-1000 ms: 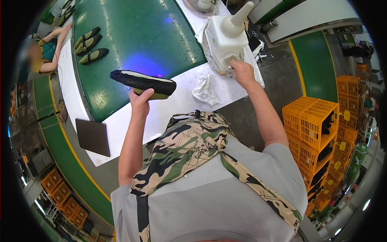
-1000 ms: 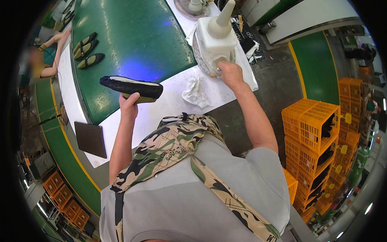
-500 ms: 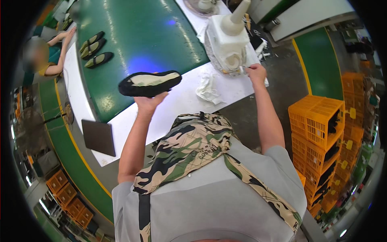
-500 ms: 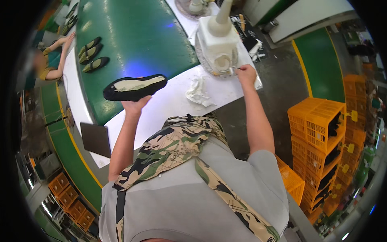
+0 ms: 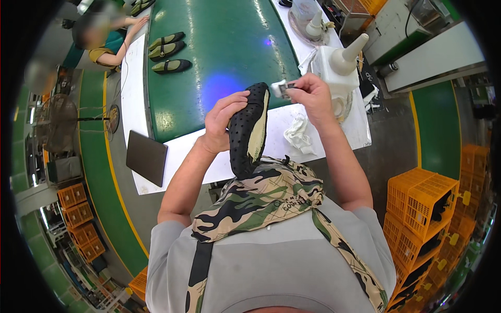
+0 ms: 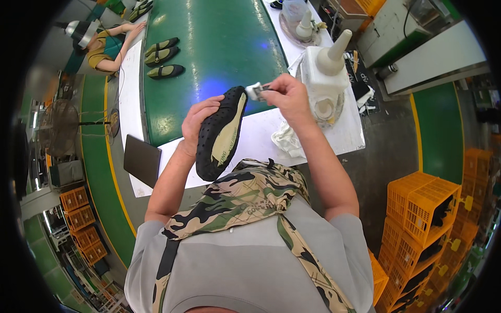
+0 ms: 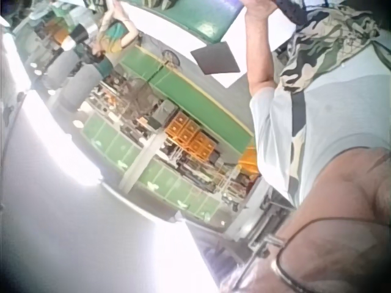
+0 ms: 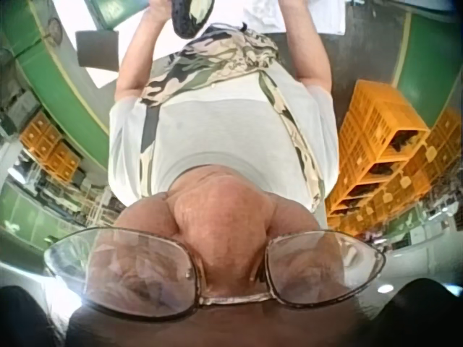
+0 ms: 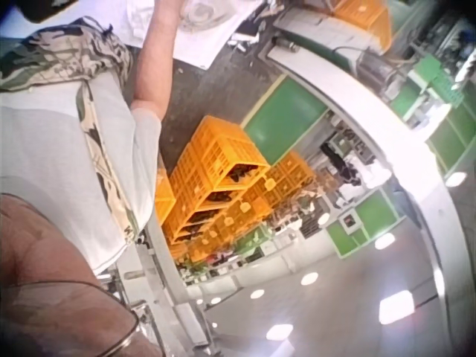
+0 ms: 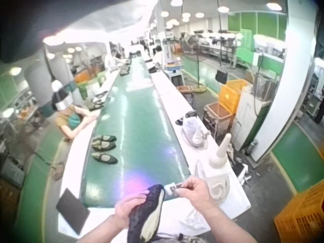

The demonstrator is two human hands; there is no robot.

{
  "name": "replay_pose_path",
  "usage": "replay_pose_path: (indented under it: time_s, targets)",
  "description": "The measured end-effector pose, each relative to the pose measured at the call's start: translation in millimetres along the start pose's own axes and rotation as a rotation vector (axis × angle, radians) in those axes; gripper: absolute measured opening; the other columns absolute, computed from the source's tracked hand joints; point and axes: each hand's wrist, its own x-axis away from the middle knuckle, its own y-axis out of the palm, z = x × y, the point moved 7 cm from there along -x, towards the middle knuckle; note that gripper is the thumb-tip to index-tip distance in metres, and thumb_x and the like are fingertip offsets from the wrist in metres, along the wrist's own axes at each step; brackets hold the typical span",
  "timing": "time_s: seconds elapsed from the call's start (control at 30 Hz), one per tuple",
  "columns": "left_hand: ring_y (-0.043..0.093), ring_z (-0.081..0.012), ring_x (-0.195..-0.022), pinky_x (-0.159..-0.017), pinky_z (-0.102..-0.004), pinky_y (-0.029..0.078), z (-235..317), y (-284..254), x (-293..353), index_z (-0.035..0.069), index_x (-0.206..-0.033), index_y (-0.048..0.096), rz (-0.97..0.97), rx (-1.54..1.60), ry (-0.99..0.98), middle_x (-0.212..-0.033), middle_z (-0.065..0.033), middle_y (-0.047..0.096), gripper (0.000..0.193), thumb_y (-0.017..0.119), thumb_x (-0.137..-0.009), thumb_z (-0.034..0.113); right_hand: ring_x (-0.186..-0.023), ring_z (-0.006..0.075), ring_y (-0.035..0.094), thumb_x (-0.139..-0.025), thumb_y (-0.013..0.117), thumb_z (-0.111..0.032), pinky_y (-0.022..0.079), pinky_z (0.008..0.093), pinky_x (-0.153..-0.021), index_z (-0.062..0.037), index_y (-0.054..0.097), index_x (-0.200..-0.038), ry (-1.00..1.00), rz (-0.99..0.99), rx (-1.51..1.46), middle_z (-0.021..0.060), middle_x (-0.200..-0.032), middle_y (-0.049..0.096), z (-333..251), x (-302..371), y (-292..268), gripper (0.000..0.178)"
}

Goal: Apply adhesive or primer to the edges of shoe soles using a cotton swab or applicator.

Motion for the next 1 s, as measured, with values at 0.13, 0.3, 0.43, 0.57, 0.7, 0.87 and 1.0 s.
replay_pose_path:
  time_s: [0.13, 0.3, 0.43, 0.57, 0.7, 0.87, 1.0]
  targets:
    - [0.064, -0.0378, -0.109, -0.091, -0.041, 0.054, 6, -11, 1, -0.003, -0.115, 0.058, 0.018, -0.034, 0.005, -0.116, -0.0215, 0.061, 0.05, 0.08, -0.072, 0.007, -0.066, 0.0074, 0.058, -0.08, 0.073, 0.0, 0.046, 0.0218, -0.058, -0.0037, 0.058, -0.084, -0.051, -0.11, 0.118, 0.0036, -0.079, 0.066, -6, -13, 36, 0.016]
    - [0.064, -0.038, -0.109, -0.091, -0.0411, 0.053, 13, -26, 9, -0.003, -0.115, 0.058, 0.079, -0.085, -0.011, -0.116, -0.0216, 0.061, 0.05, 0.08, -0.072, 0.007, -0.067, 0.0076, 0.06, -0.079, 0.073, -0.001, 0.047, 0.0217, -0.058, -0.0027, 0.058, -0.085, -0.099, -0.13, 0.186, 0.0039, -0.078, 0.066, 0, -24, 55, 0.017]
    - [0.064, -0.0376, -0.109, -0.091, -0.0407, 0.053, 13, -35, 18, -0.003, -0.116, 0.057, 0.093, -0.146, -0.033, -0.116, -0.0215, 0.061, 0.05, 0.08, -0.072, 0.007, -0.068, 0.0061, 0.057, -0.081, 0.071, 0.003, 0.044, 0.0201, -0.059, -0.0043, 0.056, -0.089, 0.001, -0.22, 0.092, 0.0027, -0.08, 0.065, 7, -23, 77, 0.018]
    - [0.064, -0.0368, -0.109, -0.091, -0.0401, 0.053, 8, -46, 30, -0.003, -0.116, 0.057, 0.132, -0.21, -0.084, -0.116, -0.0211, 0.061, 0.052, 0.081, -0.071, 0.008, -0.066, 0.0064, 0.056, -0.081, 0.07, 0.003, 0.043, 0.0205, -0.056, -0.0043, 0.056, -0.089, 0.057, -0.318, 0.08, 0.0037, -0.08, 0.065, 10, -15, 102, 0.018]
    - [0.064, -0.0359, -0.109, -0.091, -0.0404, 0.053, 4, -57, 39, -0.002, -0.116, 0.057, 0.174, -0.286, -0.146, -0.117, -0.0206, 0.061, 0.056, 0.084, -0.068, 0.009, -0.063, 0.0067, 0.057, -0.079, 0.073, 0.0, 0.046, 0.0211, -0.055, -0.0015, 0.058, -0.085, 0.091, -0.375, 0.078, 0.0044, -0.076, 0.065, 6, -10, 125, 0.016]
    - [0.064, -0.0349, -0.107, -0.09, -0.0404, 0.053, -6, -71, 54, 0.0, -0.116, 0.057, 0.212, -0.348, -0.215, -0.117, -0.0198, 0.062, 0.062, 0.088, -0.063, 0.013, -0.063, 0.0061, 0.057, -0.079, 0.074, -0.001, 0.045, 0.0207, -0.054, -0.0011, 0.058, -0.085, 0.144, -0.479, 0.074, 0.0043, -0.075, 0.065, -5, -4, 157, 0.017]
    - [0.065, -0.0342, -0.106, -0.09, -0.0399, 0.053, -9, -83, 60, 0.001, -0.116, 0.057, 0.231, -0.404, -0.259, -0.116, -0.0191, 0.063, 0.067, 0.09, -0.06, 0.016, -0.06, 0.0063, 0.054, -0.08, 0.073, 0.001, 0.041, 0.0207, -0.053, -0.0028, 0.056, -0.086, 0.126, -0.573, 0.113, 0.0043, -0.075, 0.064, -16, -4, 182, 0.018]
